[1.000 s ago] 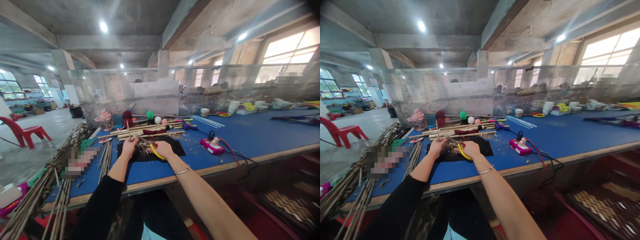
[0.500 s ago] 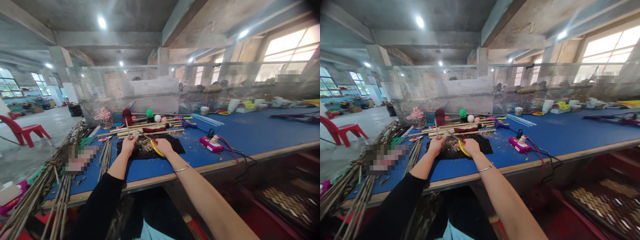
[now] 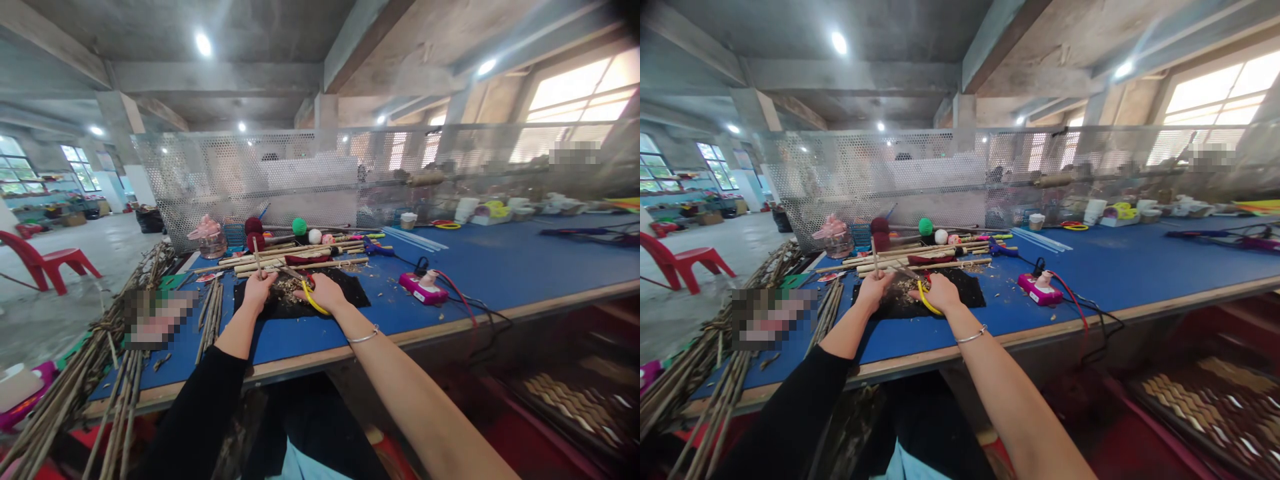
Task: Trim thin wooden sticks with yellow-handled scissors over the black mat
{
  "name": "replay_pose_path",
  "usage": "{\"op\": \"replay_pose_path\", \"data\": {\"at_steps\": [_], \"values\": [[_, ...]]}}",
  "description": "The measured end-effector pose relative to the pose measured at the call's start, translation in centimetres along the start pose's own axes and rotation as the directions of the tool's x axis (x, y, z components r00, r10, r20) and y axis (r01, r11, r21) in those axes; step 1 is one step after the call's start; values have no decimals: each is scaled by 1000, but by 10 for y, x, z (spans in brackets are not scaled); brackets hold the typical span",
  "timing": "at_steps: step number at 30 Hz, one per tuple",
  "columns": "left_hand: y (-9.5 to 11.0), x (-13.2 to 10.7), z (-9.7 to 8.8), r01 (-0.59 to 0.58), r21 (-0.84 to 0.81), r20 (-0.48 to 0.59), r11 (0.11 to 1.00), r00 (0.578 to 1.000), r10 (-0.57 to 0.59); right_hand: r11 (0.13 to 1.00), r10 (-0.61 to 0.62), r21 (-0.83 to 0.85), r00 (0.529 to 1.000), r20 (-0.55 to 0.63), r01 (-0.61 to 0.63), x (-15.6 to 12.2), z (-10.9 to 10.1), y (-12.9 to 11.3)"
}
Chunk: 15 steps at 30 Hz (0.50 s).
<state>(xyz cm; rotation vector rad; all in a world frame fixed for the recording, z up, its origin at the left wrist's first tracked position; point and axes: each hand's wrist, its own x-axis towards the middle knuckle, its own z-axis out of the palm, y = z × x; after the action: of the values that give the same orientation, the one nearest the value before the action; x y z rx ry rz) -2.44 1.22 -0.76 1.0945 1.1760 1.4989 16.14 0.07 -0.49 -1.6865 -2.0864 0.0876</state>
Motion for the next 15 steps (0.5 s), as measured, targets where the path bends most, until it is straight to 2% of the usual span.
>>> {"op": "replay_pose_path", "data": {"at_steps": [3,6,12,15], "values": [[-2,1,0,-60,79,-17,995,998,62,1000,-23,-1,998,-62,23,1,3,2],[-1,1,0,-7,89,-30,996,1000,9,1000,-7,-12,991,-133,6,2,5,4],[5,-6,5,92,-50,127,995,988,-85,998,40,46,986,-165,-33,3,6,7],[7,-7,7,134,-151,143,979,983,-113,994,63,100,979,-192,-44,3,4,7]]}}
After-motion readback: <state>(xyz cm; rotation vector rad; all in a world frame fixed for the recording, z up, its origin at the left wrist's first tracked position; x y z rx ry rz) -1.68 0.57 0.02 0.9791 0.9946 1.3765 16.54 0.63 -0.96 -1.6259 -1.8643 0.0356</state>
